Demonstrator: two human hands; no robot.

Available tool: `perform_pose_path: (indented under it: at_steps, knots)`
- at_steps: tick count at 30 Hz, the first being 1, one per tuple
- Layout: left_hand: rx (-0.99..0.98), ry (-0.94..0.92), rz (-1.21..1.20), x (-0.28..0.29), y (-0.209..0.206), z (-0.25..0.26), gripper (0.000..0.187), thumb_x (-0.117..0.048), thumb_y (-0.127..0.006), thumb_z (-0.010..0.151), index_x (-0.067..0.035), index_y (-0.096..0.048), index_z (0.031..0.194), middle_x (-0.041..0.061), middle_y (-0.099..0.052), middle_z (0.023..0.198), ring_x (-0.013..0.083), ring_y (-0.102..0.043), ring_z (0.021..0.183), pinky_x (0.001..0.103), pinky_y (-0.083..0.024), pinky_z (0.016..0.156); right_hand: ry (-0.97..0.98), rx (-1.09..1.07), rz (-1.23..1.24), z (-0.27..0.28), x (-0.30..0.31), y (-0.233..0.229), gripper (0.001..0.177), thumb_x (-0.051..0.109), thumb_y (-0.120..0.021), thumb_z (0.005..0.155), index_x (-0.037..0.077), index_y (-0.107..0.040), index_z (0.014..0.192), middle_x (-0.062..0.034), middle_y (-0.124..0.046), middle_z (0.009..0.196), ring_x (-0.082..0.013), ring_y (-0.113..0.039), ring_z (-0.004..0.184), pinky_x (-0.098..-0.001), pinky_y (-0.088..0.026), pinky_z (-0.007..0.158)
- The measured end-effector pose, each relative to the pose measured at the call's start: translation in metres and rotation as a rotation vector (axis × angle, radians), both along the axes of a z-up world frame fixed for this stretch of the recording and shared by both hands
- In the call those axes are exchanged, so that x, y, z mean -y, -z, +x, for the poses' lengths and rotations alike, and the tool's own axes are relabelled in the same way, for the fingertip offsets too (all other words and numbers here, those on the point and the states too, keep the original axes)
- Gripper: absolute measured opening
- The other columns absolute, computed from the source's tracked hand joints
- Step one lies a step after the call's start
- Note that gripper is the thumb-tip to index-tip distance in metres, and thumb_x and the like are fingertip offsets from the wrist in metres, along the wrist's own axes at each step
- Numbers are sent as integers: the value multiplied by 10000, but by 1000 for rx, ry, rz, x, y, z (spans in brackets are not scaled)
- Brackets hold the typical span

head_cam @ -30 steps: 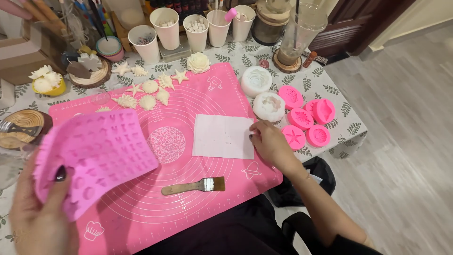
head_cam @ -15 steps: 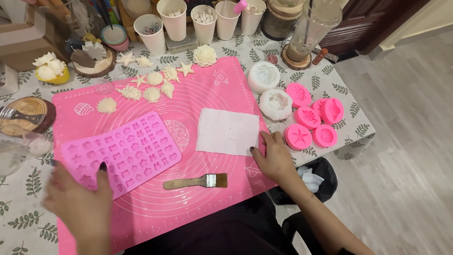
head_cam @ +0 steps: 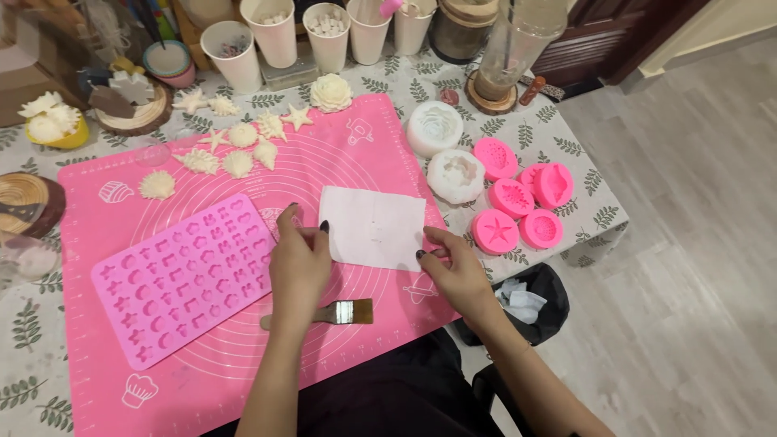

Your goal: The person wipes pink silicone candle molds with a tissue, folds the used tissue, and arranges the molds on the work table. They then take a large bag of white wax, open it, and scoop or pour wax toward a metal bowl on a scale, preparing material for candle making.

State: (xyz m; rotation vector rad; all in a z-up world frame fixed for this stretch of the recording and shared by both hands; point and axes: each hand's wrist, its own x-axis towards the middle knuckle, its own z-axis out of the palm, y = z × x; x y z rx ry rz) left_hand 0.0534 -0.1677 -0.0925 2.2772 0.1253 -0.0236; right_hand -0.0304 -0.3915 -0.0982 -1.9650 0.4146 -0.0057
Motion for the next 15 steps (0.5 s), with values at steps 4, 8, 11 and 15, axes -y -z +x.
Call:
perform_pose_path:
  at_steps: [4,8,11,15]
  knots:
    - [-151,-19,-248,9,-3,3,565,-200,-640,954,-49,-445,1462,125,-733,955,231,-733,856,381,-576,781,9,-44,267,2,5,-8,559,139,-646,870,6,-543,1403,-118,-668,1308,-146,-649,1066,-272,-509,943]
    - [60,7,-242,34,-23,-9,642,-196,-675,915,-101,-424,1497,83,-754,988,204,-717,848,363,-559,743,19,-58,395,3,9,-3,547,92,-600,901,-7,-498,1430,-134,-657,1367,-161,-630,1144,-280,-486,1001]
    - [81,141,-176,49,-22,-19,640,-219,-685,902,-104,-450,1487,75,-778,1040,221,-716,835,364,-552,761,26,-46,464,4,13,2,534,71,-570,908,-18,-486,1427,-129,-645,1375,-159,-622,1199,-287,-487,1019]
    - [161,333,-78,54,-10,-27,466,-238,-719,893,-87,-636,1326,59,-813,1049,272,-707,953,395,-538,861,12,-4,469,3,16,11,538,49,-570,894,-28,-487,1420,-125,-644,1374,-150,-619,1181,-295,-493,1004]
